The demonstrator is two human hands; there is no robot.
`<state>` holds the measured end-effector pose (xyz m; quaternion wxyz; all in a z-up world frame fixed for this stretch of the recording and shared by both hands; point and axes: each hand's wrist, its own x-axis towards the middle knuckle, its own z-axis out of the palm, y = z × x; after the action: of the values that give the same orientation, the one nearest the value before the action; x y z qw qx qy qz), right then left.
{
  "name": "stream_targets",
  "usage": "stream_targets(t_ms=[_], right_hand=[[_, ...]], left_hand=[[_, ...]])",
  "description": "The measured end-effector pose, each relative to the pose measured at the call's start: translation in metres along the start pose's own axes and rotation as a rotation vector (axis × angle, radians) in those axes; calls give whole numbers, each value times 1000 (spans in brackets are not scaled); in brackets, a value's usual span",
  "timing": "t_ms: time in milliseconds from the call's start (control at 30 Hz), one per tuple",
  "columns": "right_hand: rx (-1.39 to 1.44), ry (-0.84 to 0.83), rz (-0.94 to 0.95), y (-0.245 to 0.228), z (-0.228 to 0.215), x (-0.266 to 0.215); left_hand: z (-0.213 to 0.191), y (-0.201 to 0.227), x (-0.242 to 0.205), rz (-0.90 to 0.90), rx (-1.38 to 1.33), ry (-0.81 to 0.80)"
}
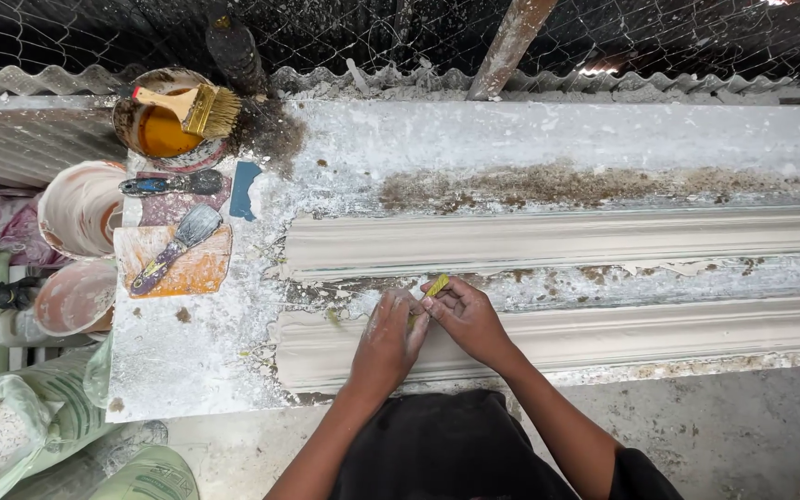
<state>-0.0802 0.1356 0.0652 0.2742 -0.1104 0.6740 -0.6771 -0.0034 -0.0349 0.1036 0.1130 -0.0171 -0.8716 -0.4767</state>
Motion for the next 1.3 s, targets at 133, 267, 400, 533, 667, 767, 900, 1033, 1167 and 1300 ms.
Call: stream_targets(t_ms=[133, 267, 400, 533, 667, 767, 900, 1033, 1167, 1300], right_hand=[[53, 16, 33, 19, -9, 0], [52, 23, 79, 13, -7, 0], [2, -16, 71, 3, -2, -2], [-3, -11, 62, 5, 0, 0], [-60, 7, 71, 3, 1, 0], [-103, 8, 71, 3, 3, 0], [-91, -12, 37, -8, 8, -3], [-117, -47, -1, -15, 11, -8], [-147, -73, 0, -18, 11, -9], [-111, -121, -8, -17, 6, -7]], left_hand=[[-4, 2, -2, -83, -43, -36], [-3, -2, -4, -127, -63, -59], [-2, -1, -6, -116, -44, -20], [-2, -2, -7, -115, -23, 1], [-7, 3, -7, -158, 0, -31], [-8, 6, -6, -200, 3, -42], [-15, 21, -2, -243, -90, 27], [-20, 26, 2, -246, -164, 81], [-26, 33, 7, -261, -210, 107], [-27, 31, 8, -257, -236, 98]])
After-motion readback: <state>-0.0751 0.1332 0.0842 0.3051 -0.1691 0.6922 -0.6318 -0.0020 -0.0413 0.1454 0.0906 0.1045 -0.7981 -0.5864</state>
